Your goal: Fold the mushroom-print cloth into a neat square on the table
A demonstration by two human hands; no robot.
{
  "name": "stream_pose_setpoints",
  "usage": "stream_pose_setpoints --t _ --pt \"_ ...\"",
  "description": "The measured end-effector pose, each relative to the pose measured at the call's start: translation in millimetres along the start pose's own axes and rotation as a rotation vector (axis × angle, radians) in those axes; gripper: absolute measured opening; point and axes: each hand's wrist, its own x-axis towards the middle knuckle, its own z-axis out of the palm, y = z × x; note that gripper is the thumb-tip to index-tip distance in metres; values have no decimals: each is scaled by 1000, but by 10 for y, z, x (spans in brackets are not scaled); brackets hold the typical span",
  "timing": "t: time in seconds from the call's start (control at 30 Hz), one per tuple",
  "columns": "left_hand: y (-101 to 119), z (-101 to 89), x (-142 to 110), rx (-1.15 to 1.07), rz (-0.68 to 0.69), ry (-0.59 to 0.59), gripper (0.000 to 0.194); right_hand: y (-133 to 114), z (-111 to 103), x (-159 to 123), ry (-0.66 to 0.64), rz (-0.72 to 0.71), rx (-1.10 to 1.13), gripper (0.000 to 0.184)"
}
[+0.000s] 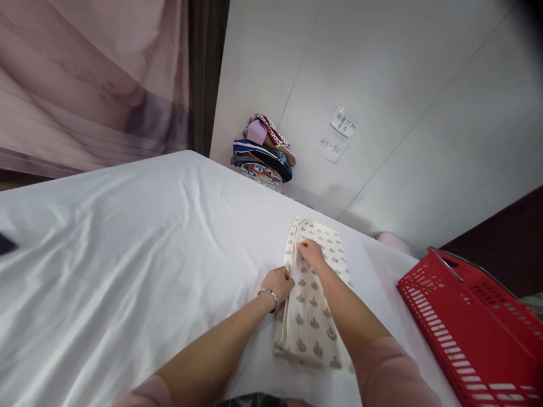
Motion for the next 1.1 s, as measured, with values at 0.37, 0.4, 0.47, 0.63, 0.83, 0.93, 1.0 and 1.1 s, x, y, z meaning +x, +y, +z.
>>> stream_pose_setpoints --t 0.37,0.4,0.47,0.63,0.83,0.93,1.0,1.1 --pt "-7 23 -5 3 -3 3 12 -86 -8 160 -224 107 54 15" --pt "-4 20 -7 3 -3 1 12 -93 -15 157 -226 111 55 14" --pt "1 11 -12 -2 2 -6 12 -112 -17 160 -226 117 45 13" --pt "13 -7 -25 7 21 -3 14 -166 1 211 -230 131 -8 14" --pt "15 1 -21 19 15 -4 13 -190 -52 274 -189 123 11 15" --pt "6 13 -15 14 12 -2 13 -188 -16 282 -178 118 21 15" --pt "0 19 -13 13 12 2 13 -188 37 273 -183 128 25 13" --pt "-3 25 -12 17 18 -1 14 -199 100 261 -191 141 30 11"
